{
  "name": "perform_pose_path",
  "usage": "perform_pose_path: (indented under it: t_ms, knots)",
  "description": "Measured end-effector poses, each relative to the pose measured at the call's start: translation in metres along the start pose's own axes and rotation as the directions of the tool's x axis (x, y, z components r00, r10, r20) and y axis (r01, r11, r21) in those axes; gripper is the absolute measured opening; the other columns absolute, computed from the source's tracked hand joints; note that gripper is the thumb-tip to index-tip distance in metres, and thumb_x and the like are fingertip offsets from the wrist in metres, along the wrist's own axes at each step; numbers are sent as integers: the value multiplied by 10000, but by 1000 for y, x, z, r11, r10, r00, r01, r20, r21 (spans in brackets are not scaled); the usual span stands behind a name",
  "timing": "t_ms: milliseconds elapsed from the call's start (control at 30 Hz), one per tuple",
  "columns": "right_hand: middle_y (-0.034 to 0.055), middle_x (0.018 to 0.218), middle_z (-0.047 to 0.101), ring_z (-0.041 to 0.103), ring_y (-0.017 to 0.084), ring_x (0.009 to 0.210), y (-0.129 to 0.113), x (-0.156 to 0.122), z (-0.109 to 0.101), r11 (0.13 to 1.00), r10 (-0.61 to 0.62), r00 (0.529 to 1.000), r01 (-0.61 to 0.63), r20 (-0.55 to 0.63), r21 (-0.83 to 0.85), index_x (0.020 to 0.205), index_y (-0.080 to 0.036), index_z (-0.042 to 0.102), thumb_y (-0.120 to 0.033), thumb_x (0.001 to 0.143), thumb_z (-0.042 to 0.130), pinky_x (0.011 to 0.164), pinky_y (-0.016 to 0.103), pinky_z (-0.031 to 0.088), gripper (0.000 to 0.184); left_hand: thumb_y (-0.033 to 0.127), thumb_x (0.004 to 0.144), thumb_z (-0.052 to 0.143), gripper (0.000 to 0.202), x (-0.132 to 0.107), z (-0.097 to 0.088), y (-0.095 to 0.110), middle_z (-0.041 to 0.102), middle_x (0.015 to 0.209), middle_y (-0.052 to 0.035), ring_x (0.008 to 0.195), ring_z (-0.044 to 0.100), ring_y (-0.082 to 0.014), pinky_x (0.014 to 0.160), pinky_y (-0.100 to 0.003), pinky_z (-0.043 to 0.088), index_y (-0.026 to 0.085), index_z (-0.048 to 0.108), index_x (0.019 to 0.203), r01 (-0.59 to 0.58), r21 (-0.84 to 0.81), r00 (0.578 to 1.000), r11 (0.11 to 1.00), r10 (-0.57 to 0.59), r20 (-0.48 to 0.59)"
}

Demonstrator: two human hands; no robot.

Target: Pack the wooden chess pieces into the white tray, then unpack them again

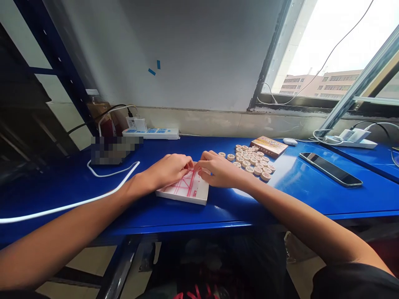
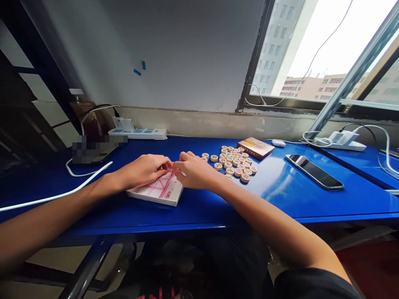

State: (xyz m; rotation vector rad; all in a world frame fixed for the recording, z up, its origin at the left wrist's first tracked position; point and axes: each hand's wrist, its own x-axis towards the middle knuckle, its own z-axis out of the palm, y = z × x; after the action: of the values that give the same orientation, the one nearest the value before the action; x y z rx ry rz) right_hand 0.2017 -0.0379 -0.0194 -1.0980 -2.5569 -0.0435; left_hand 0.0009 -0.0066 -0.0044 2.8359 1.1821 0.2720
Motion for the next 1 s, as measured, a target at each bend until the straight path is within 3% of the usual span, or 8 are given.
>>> perform_pose_path:
  t_ms: [400,567,667,767,833,1000]
  knots:
    - [92,963,552,477,197,932,-6,0,-5,999,0,998,2,58,-34,1076,-160,625,-181,908,433,792,306,354,256,259,880,397,222,-1,5,3,602,925,-64,774,593,-204,670,-305,440,193,609,887,-9,130,1000,991,9,-3]
    - [90,1031,579,509,191,960,-5,3,-1,974,155,985,-140,-77,177,1133,-120,515,-280,873,529,812,296,382,306,218,832,442,161,-2,-2,5,610,910,-68,941,545,-248,797,-345,437,184,593,877,-74,111,984,991,91,-151]
    - [64,965,586,517,171,911,-4,5,-2,935,200,968,-144,-148,323,1073,-130,545,-396,847,576,771,271,383,351,222,810,475,131,-4,-12,6,617,907,-50,965,536,-241,841,-350,418,185,573,888,-65,43,948,997,76,-310]
    - [19,790,554,493,135,767,-3,6,-5,909,199,965,-118,-169,400,809,-136,578,-424,840,563,680,249,362,290,236,809,504,150,-7,-20,7,607,897,-31,883,557,-208,776,-312,432,186,550,943,-54,-77,915,996,18,-404]
    - [-6,708,521,464,108,681,-4,6,-6,871,219,963,-120,-157,477,711,-138,544,-388,855,527,630,239,345,288,251,818,521,221,-7,-23,7,598,899,-19,840,568,-186,732,-286,441,194,536,1031,-62,-180,904,982,-22,-428]
    - [3,742,582,506,104,680,-5,6,-7,761,257,958,-119,-128,638,784,-127,582,-334,868,490,619,225,374,242,321,815,568,326,-7,-28,6,562,860,-6,751,571,-157,685,-277,471,211,509,1116,-87,-488,904,869,-137,-404]
